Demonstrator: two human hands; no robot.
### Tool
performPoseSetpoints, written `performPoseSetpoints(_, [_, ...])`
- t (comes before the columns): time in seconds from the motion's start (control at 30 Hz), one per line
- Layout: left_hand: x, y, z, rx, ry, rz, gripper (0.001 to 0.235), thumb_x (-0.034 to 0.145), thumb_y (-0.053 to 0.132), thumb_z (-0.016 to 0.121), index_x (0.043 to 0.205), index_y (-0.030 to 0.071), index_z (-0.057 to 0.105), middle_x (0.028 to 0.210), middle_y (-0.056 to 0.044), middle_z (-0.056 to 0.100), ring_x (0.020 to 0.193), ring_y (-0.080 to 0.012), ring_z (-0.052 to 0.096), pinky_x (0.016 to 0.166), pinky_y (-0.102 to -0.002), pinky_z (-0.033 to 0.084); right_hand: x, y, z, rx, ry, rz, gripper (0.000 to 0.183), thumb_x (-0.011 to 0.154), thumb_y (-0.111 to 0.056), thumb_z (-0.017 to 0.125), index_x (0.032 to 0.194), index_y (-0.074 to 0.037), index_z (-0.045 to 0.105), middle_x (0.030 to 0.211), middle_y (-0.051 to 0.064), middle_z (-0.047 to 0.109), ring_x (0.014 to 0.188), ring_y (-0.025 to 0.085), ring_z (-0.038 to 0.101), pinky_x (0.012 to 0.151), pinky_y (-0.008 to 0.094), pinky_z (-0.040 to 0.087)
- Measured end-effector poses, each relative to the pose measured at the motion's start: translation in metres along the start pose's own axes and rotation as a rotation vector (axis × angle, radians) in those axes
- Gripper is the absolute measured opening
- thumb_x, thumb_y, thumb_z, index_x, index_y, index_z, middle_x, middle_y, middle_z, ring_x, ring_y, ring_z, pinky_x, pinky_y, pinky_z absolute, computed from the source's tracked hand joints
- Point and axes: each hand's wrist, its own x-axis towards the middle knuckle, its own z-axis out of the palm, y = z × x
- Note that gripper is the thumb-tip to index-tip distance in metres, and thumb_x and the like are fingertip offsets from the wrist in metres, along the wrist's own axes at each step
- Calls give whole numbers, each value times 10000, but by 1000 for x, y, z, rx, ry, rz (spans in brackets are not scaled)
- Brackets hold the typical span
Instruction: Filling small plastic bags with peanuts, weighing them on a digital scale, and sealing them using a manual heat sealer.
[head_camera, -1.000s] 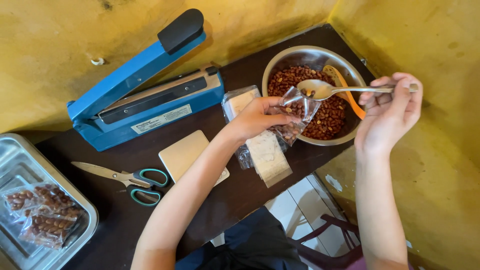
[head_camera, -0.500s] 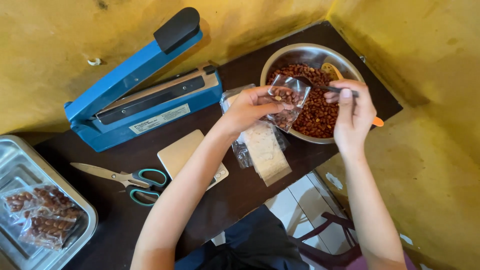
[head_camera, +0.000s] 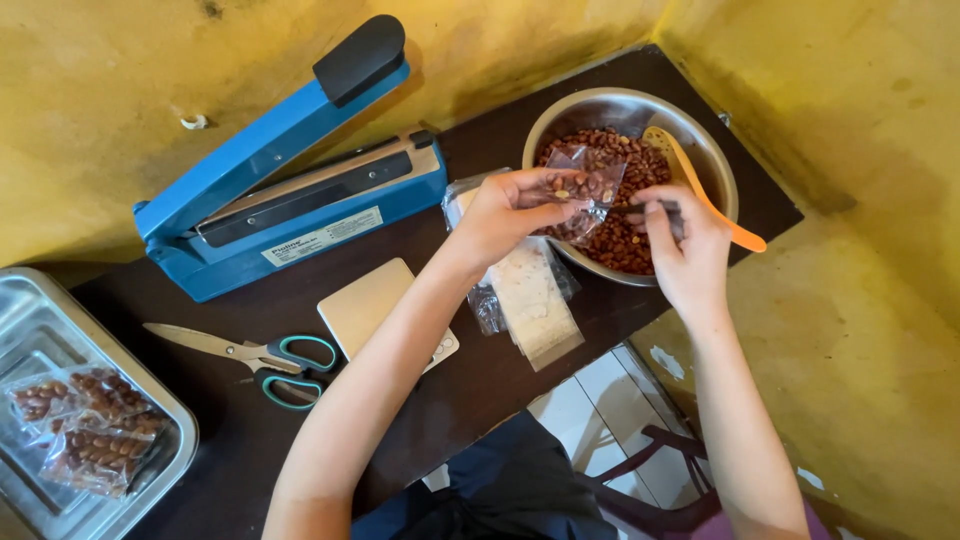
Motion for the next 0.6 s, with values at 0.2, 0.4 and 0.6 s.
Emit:
performPoseSetpoints(0.2, [-4, -5, 7, -5, -41, 25, 359, 732, 69, 729, 1080, 83, 641, 915, -62, 687, 860, -93, 639, 809, -240, 521, 2, -15, -15, -186, 22, -117, 69, 924, -31, 618, 962, 12, 657, 888, 174, 603, 825, 317, 613, 696, 389, 509])
performPoseSetpoints(0.4, [-7, -11, 11, -28, -113, 22, 427, 721, 25, 718, 1133, 65, 613, 951, -80, 680, 885, -110, 634, 831, -249, 516, 12, -29, -13, -6, -49, -144, 129, 889, -93, 650, 944, 23, 666, 878, 158, 630, 875, 241, 557, 766, 338, 461])
performPoseSetpoints(0.6, [-10, 8, 16, -23, -58, 5, 406, 745, 199, 757, 1115, 91, 627, 918, -92, 684, 833, -133, 654, 770, -258, 542, 12, -30, -2, 172, -49, -65, 28, 855, -4, 676, 866, 18, 663, 810, 146, 633, 789, 190, 604, 696, 274, 489])
